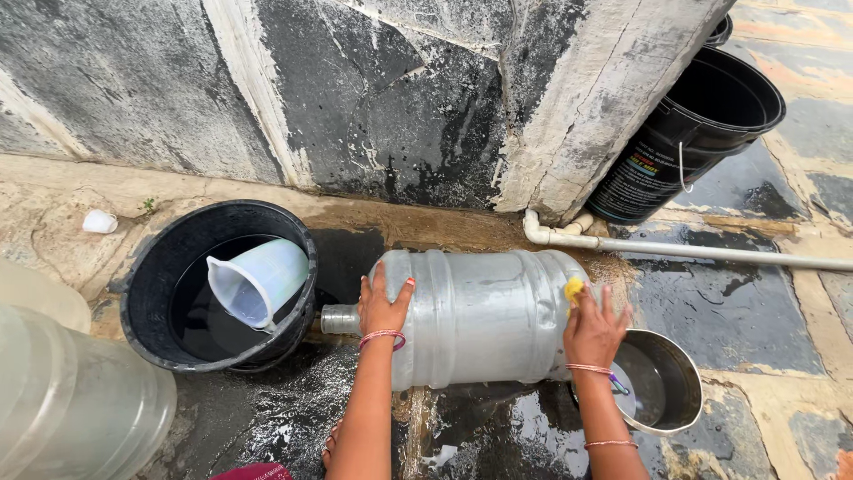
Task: The person washes a large plastic water jug by scrubbing the exterior with a sponge and rinsing the interior by filling it with water and swirling it.
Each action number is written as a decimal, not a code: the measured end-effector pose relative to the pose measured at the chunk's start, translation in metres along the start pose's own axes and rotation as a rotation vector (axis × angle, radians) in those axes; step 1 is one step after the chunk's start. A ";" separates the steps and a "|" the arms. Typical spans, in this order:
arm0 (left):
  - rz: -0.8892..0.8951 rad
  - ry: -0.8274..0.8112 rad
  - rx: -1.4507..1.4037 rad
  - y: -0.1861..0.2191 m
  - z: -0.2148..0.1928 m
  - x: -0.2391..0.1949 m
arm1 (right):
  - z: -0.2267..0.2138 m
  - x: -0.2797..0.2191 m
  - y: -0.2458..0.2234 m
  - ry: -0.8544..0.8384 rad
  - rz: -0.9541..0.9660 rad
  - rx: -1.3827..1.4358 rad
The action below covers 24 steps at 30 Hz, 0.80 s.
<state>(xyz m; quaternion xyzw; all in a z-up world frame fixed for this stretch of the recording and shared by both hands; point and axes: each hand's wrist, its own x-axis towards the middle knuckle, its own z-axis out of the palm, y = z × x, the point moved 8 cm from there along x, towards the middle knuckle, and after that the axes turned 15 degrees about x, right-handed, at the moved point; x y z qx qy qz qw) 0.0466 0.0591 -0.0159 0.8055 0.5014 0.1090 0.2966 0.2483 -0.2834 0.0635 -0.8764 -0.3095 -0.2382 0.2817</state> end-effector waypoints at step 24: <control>-0.098 0.253 -0.394 -0.034 -0.004 0.013 | -0.018 -0.078 0.095 -0.129 0.578 0.203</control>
